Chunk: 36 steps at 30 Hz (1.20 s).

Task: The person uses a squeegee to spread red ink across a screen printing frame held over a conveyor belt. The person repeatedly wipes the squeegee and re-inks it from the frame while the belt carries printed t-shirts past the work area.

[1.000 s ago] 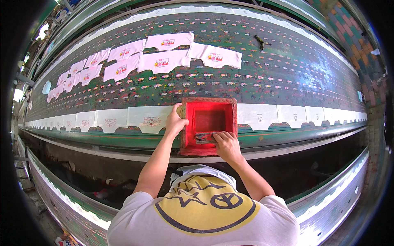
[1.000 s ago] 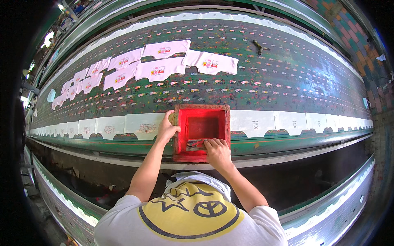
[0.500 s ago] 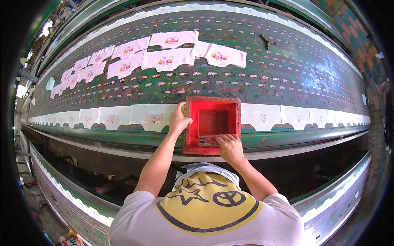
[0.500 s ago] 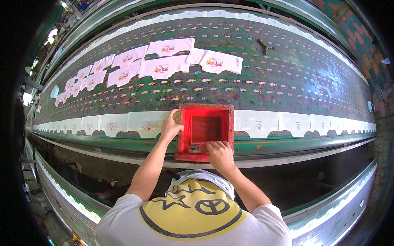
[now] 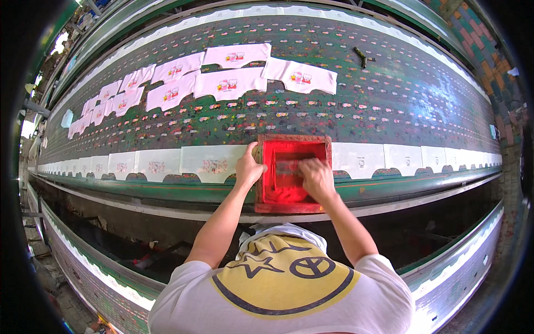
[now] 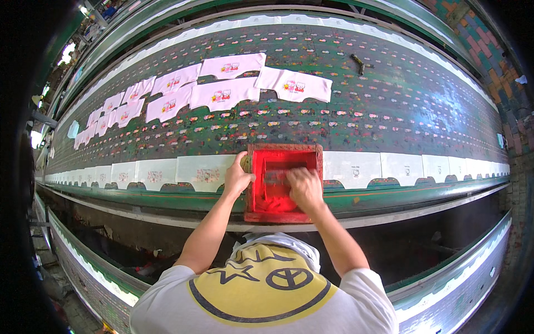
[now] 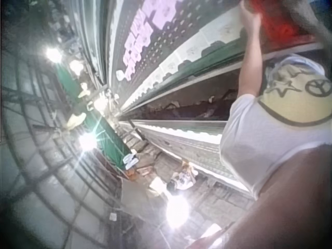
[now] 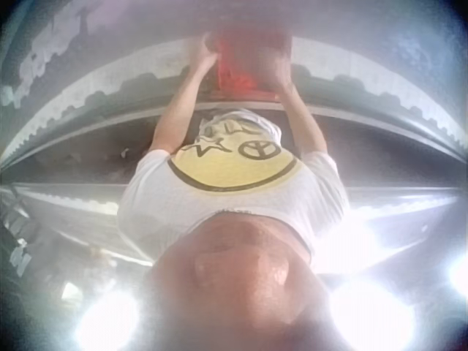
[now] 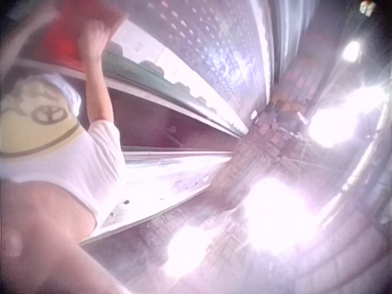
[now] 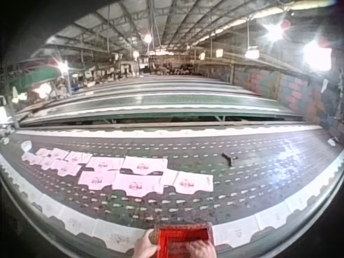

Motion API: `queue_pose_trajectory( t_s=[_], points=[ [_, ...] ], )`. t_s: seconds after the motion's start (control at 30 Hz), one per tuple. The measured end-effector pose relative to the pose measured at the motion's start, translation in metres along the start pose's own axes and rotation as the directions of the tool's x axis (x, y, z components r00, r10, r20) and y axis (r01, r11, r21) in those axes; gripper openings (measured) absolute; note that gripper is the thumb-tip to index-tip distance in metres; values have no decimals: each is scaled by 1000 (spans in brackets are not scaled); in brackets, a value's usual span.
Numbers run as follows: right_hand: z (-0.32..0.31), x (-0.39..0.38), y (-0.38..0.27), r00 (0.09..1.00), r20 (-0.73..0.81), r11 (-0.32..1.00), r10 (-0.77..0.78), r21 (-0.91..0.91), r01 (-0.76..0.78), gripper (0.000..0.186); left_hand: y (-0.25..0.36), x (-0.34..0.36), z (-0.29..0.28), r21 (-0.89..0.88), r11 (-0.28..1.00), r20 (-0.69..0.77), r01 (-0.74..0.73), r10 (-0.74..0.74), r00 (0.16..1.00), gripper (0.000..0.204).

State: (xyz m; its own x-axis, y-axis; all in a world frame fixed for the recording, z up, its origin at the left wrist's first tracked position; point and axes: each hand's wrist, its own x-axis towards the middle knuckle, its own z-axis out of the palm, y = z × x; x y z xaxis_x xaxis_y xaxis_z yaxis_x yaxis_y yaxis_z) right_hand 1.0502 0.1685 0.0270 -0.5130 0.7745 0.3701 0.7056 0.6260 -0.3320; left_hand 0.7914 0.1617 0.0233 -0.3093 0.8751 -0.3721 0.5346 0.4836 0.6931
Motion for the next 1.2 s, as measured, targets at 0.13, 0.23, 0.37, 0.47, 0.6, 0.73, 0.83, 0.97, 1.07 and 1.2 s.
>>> queue_pose_trajectory(
  t_s=[0.13, 0.23, 0.37, 0.47, 0.6, 0.73, 0.83, 0.97, 1.07, 1.2],
  points=[
    [-18, -59, -39, 999, 49, 1000, -16, -25, 18, 22, -16, 5, 9, -44, 998, -66, -54, 51, 997, 94],
    [-24, -65, -44, 999, 33, 1000, -27, -9, 27, 25, -12, 5, 6, -137, 990, -19, -13, 11, 1000, 94],
    [-27, -64, -31, 1000, 20, 999, -13, 38, 12, 26, -5, 4, 10, -184, 982, -47, -31, 22, 999, 94],
    [-46, -65, -12, 999, 33, 1000, -6, 8, 5, 28, 24, -8, 16, -192, 981, -58, -35, 24, 998, 94],
    [-79, -77, 31, 1000, 19, 1000, -4, -19, 4, 28, 58, -13, 61, -193, 971, -107, -144, 125, 986, 93],
    [-113, -102, 87, 999, 47, 999, 6, -34, -4, 28, 97, -20, 121, -171, 971, -96, -165, 150, 984, 94],
    [-132, -124, 125, 998, 56, 998, 24, -51, -21, 31, 125, -27, 162, -178, 972, -72, -151, 141, 987, 94],
    [-147, -145, 162, 994, 103, 998, 43, -44, -39, 36, 145, -29, 200, -151, 983, -68, -102, 93, 993, 94],
    [-150, -153, 178, 997, 82, 1000, 18, -10, -17, 32, 151, -28, 211, -140, 988, -75, -69, 59, 995, 95],
    [-150, -158, 186, 996, 83, 1000, 15, 7, -15, 30, 165, -30, 212, -134, 991, -54, -4, -4, 999, 94]
  ],
)
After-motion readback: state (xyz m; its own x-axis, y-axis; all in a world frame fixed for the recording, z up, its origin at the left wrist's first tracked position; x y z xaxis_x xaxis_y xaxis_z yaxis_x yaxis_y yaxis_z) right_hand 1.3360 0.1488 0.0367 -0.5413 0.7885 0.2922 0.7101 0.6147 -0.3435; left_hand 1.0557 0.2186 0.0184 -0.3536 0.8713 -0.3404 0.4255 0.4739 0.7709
